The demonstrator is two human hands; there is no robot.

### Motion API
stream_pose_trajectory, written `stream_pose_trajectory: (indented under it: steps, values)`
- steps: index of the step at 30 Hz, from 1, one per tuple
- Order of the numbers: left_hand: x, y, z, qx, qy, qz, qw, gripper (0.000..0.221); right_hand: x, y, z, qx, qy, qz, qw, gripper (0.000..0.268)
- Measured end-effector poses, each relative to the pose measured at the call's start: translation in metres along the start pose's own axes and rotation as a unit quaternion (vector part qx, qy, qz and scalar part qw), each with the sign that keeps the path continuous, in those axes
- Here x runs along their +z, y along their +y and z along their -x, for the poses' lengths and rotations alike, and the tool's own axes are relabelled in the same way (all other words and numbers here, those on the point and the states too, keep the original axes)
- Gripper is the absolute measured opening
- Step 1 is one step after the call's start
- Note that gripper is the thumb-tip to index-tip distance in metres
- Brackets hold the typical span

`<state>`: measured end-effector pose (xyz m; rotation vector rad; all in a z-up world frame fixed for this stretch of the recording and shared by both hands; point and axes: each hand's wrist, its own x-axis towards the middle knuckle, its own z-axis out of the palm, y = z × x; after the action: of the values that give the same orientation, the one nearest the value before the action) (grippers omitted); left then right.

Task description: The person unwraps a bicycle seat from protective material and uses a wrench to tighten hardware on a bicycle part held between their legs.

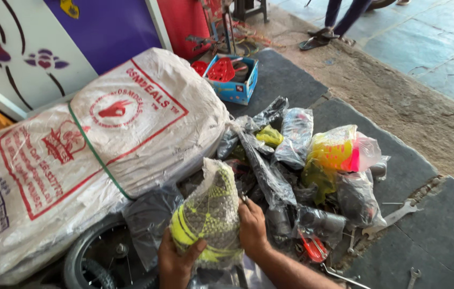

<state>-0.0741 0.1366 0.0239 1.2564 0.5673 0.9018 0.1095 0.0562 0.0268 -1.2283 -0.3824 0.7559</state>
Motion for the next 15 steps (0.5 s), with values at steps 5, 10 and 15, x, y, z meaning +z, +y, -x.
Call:
stream_pose_trajectory:
  steps: [5,10,15]
  values:
    - [0.002,0.007,-0.010,0.016,-0.022,0.008,1.000,0.070,-0.020,0.030,-0.022,-0.168,0.017,0.293,0.941,0.024]
    - [0.014,0.066,-0.028,0.224,-0.043,-0.374,0.899,0.080,-0.027,0.027,-0.016,0.001,-0.011,0.027,1.000,0.028]
    - [0.041,0.084,-0.026,0.202,-0.005,-0.418,0.886,0.083,-0.019,-0.001,-0.010,-0.023,-0.046,0.023,0.998,0.030]
